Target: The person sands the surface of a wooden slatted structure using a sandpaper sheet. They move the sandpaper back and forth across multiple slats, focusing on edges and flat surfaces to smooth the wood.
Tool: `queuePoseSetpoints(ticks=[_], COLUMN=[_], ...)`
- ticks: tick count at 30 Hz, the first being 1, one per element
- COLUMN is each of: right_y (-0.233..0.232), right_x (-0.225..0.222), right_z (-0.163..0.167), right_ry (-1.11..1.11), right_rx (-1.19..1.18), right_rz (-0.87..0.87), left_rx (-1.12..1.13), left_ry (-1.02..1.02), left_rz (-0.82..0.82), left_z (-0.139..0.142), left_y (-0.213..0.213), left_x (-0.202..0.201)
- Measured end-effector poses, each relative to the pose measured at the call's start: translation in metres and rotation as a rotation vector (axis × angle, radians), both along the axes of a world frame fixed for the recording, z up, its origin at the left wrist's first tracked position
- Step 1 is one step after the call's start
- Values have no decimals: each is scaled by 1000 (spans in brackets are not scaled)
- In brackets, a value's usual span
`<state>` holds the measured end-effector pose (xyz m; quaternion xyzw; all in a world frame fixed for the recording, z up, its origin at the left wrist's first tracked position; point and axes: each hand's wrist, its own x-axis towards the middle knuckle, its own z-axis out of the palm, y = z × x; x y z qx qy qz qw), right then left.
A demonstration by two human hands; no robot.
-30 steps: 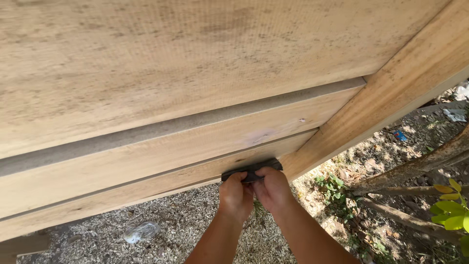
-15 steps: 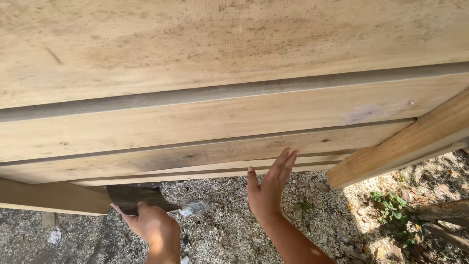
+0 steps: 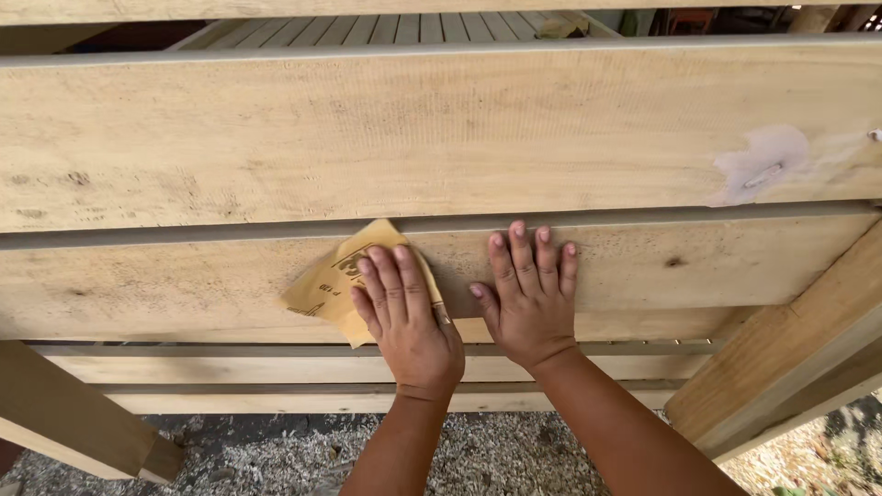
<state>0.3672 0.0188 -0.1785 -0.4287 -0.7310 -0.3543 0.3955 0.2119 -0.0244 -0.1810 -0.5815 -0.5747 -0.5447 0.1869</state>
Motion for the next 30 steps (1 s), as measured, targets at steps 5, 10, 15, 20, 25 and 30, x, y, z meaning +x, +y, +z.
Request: queuePoseSetpoints(ticks=[5, 10, 15, 20, 25, 30], right_y=[6, 2, 0, 4, 9, 11], right_x=[-4, -11, -14, -14, -12, -10], right_z=[10, 20, 27, 23, 19, 19], right_ry=[56, 103, 106, 96, 90, 85], right_rx=[158, 272, 279, 274, 241, 220], right_rz=[12, 26, 12, 19, 12, 12], left_rx=[61, 256, 289, 290, 295, 326], left_ry=[390, 512, 443, 395, 378, 462], left_rz=[11, 42, 73, 52, -61, 102], left_z=[-48, -34, 21, -18, -15, 13], left_y=[-3, 9, 36, 7, 7, 33], left_x=[-32, -65, -37, -26, -18, -5])
